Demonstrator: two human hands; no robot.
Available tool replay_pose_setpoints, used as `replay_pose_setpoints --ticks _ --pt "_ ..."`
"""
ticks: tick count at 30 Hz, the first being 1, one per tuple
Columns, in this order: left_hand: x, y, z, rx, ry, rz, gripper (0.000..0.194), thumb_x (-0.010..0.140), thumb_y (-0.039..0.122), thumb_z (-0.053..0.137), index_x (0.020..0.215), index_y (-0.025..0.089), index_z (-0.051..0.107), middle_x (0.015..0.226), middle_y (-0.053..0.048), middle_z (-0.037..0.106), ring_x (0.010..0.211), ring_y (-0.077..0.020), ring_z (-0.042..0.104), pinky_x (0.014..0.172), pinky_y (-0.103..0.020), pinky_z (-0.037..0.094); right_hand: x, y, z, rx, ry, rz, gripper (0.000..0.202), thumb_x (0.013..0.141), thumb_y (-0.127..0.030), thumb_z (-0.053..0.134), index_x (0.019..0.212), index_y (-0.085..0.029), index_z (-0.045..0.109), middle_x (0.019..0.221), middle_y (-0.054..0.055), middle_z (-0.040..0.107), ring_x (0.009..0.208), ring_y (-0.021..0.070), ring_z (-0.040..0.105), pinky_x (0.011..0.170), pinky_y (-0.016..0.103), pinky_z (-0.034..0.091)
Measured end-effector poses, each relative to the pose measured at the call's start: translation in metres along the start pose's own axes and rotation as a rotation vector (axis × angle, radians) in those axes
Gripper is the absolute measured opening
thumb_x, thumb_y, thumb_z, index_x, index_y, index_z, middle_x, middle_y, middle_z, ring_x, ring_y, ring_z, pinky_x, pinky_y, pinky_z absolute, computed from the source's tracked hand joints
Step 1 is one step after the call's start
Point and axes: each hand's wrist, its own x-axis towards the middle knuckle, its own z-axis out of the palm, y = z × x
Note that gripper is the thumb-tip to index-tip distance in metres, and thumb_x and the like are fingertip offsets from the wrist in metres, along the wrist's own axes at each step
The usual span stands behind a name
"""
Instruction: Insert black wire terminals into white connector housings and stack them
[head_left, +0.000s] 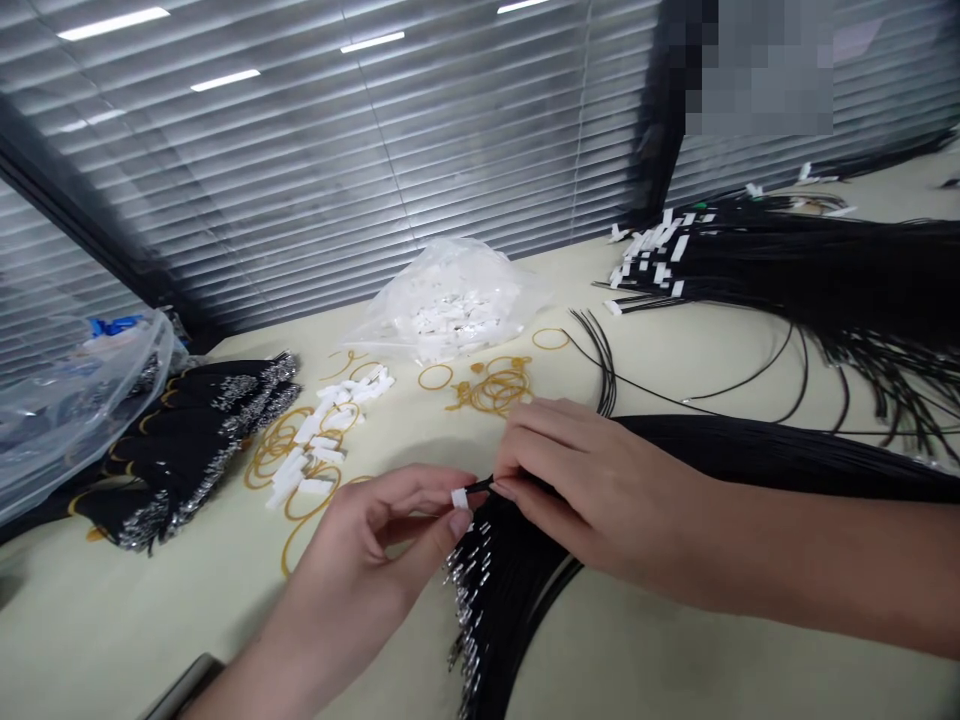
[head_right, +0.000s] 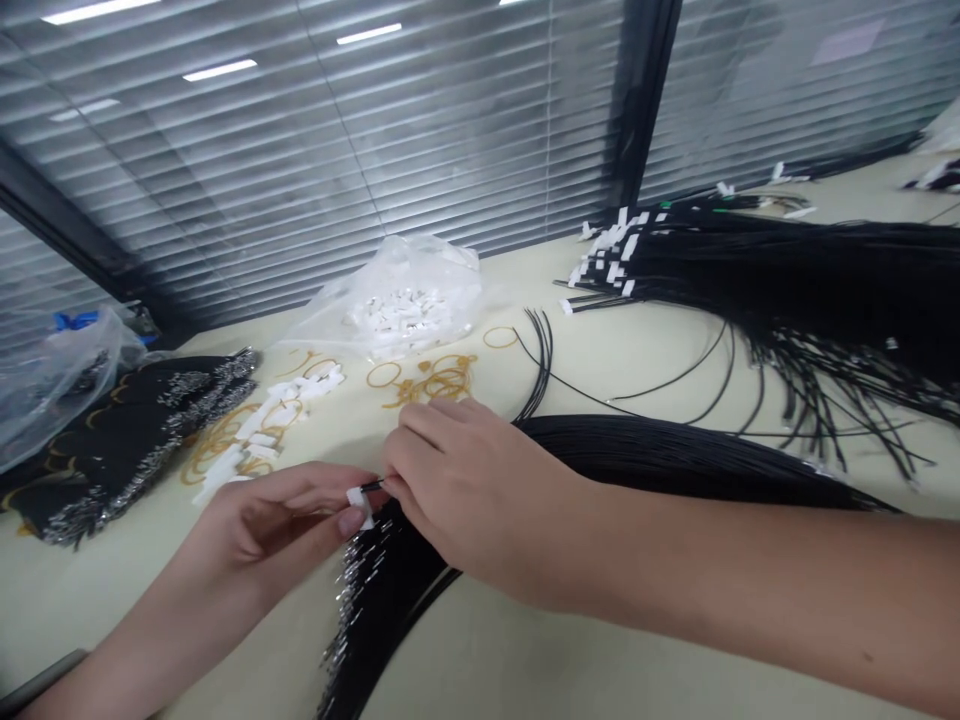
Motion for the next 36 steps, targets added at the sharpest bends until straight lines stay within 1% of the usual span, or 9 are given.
replay_pose_setpoints --ticks 9,11,14,17,20,24,26,31,36 --pt "0.001 -0.005 0.003 -0.02 -0.033 0.056 0.018 0.074 0.015 0.064 0.083 0.029 0.071 0.076 0.006 0.074 0.074 -0.01 0.067 0.066 -0.013 0.051 -0.001 0.005 0.006 0.039 -0.058 -0.05 0.021 0.089 -0.009 0.038 0.074 -0.009 0.052 0.071 0.004 0.047 0.065 0.0125 0.041 0.059 0.025 0.037" --pt "0.002 -0.004 0.003 -0.002 -0.019 0.072 0.016 0.074 0.014 0.064 0.083 0.027 0.07 0.075 0.005 0.073 0.071 -0.0093 0.066 0.064 -0.012 0.05 -0.001 0.005 0.004 -0.003 -0.021 -0.077 0.019 0.088 -0.008 0.04 0.076 -0.008 0.054 0.074 0.005 0.049 0.069 0.0135 0.042 0.064 0.026 0.038" --pt "0.003 -0.001 0.002 0.033 0.013 0.096 0.012 0.073 0.015 0.063 0.081 0.023 0.067 0.073 0.003 0.071 0.068 -0.0092 0.063 0.061 -0.012 0.049 -0.003 0.0 0.0 -0.049 0.049 -0.212 0.021 0.088 -0.007 0.039 0.08 -0.009 0.058 0.078 0.007 0.051 0.072 0.0147 0.043 0.068 0.029 0.037" --pt "0.004 0.0 -0.001 0.054 0.043 0.092 0.012 0.073 0.017 0.062 0.083 0.022 0.065 0.071 0.003 0.069 0.066 -0.0094 0.061 0.06 -0.013 0.048 -0.007 -0.005 -0.003 -0.07 -0.089 -0.303 0.019 0.087 -0.008 0.04 0.08 -0.012 0.058 0.078 0.005 0.052 0.069 0.0145 0.041 0.065 0.029 0.036" --pt "0.004 -0.002 -0.004 0.081 0.051 0.073 0.012 0.075 0.02 0.061 0.086 0.021 0.064 0.07 0.002 0.067 0.066 -0.0098 0.06 0.06 -0.015 0.047 -0.01 -0.006 -0.001 -0.125 -0.234 -0.265 0.008 0.081 -0.007 0.05 0.083 -0.013 0.054 0.082 0.004 0.05 0.074 0.0157 0.041 0.067 0.03 0.036" --pt "0.006 -0.005 -0.006 0.08 0.026 0.04 0.013 0.077 0.025 0.06 0.089 0.02 0.062 0.075 -0.001 0.067 0.07 -0.0126 0.059 0.063 -0.02 0.046 -0.011 -0.002 0.001 -0.115 -0.283 -0.232 0.009 0.078 -0.006 0.052 0.082 -0.013 0.05 0.083 0.004 0.048 0.078 0.0164 0.04 0.071 0.031 0.035" --pt "0.005 -0.006 -0.007 0.056 0.01 0.017 0.013 0.078 0.028 0.059 0.089 0.02 0.06 0.075 -0.001 0.067 0.071 -0.0135 0.059 0.064 -0.021 0.045 -0.011 -0.001 0.002 -0.07 -0.266 -0.209 0.01 0.079 -0.005 0.051 0.084 -0.013 0.05 0.083 0.004 0.048 0.077 0.0154 0.04 0.071 0.03 0.035" --pt "0.005 -0.004 -0.007 -0.016 -0.027 -0.027 0.014 0.078 0.03 0.06 0.087 0.02 0.058 0.074 0.0 0.064 0.074 -0.0145 0.058 0.067 -0.023 0.043 -0.01 0.002 0.004 0.12 -0.124 -0.072 0.01 0.082 -0.005 0.05 0.085 -0.014 0.053 0.078 0.0 0.051 0.07 0.0116 0.044 0.07 0.026 0.037" --pt "0.004 -0.004 -0.007 -0.066 -0.021 -0.043 0.013 0.077 0.029 0.062 0.087 0.021 0.058 0.071 0.002 0.061 0.074 -0.0133 0.056 0.066 -0.021 0.042 -0.01 0.0 0.005 0.113 -0.071 -0.025 0.011 0.083 -0.005 0.049 0.085 -0.014 0.055 0.079 0.003 0.051 0.072 0.0142 0.045 0.07 0.029 0.038"
